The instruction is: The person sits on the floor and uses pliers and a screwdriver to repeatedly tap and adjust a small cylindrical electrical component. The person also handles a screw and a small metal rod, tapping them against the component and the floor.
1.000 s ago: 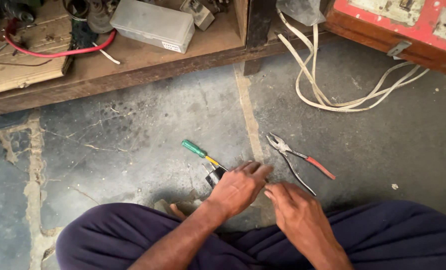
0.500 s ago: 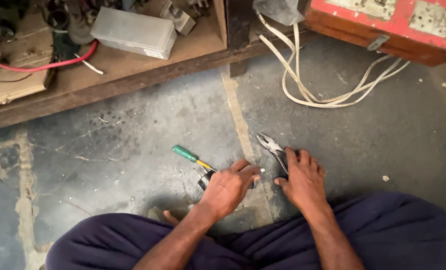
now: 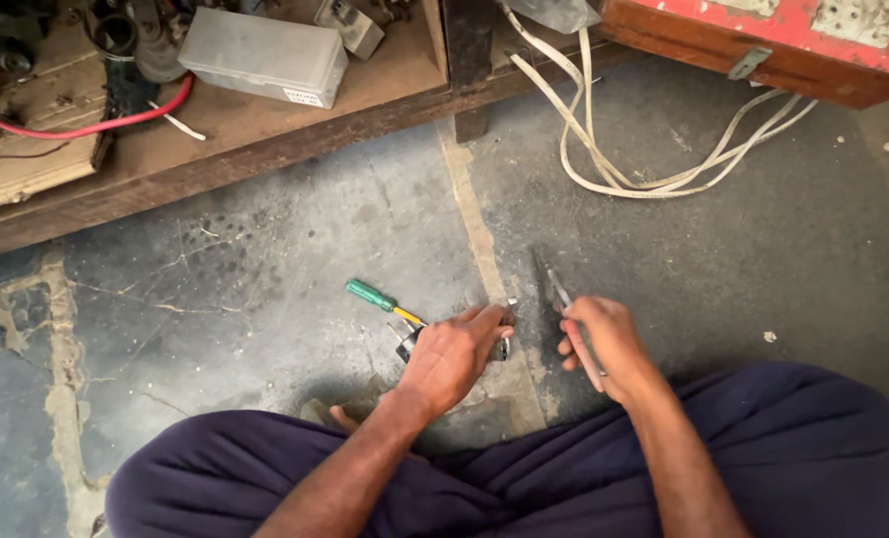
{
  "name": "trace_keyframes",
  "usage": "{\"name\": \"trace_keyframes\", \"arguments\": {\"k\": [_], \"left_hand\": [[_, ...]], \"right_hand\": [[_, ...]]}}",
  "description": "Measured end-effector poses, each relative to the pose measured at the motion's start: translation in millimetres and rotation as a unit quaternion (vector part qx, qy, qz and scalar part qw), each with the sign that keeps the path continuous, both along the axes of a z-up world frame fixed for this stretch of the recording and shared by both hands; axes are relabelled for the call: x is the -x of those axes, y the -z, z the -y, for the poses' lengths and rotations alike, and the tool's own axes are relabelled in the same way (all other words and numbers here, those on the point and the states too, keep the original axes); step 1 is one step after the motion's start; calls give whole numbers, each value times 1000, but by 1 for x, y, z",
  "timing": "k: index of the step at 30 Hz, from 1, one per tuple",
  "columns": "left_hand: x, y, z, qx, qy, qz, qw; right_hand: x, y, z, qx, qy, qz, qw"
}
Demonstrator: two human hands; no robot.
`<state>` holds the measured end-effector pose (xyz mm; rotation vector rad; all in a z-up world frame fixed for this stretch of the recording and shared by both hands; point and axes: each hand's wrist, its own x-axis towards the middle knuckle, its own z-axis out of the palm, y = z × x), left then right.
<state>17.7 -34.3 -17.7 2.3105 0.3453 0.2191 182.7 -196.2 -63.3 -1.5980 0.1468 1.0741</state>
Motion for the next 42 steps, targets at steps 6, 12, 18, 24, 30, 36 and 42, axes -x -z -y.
{"name": "trace_keyframes", "arguments": {"k": [6, 12, 18, 24, 30, 36, 42], "left_hand": [[0, 5, 2, -55, 18, -57, 997], [6, 10, 2, -102, 73, -15, 992], [7, 12, 5, -111, 63, -23, 992], [14, 16, 8, -129, 69, -55, 988], [3, 21, 5, -159, 86, 12, 983], [12, 24, 9, -155, 95, -38, 983], [11, 19, 10, -147, 102, -59, 982]], "right_hand": [[30, -66, 28, -214, 42, 62, 974], [79, -128, 50, 9, -61, 644, 762], [82, -127, 48, 66, -191, 683, 702], [91, -122, 57, -2, -84, 712, 697], [87, -119, 60, 45, -144, 703, 695], [97, -116, 66, 1, -101, 750, 654], [99, -106, 72, 47, -63, 688, 721]]}}
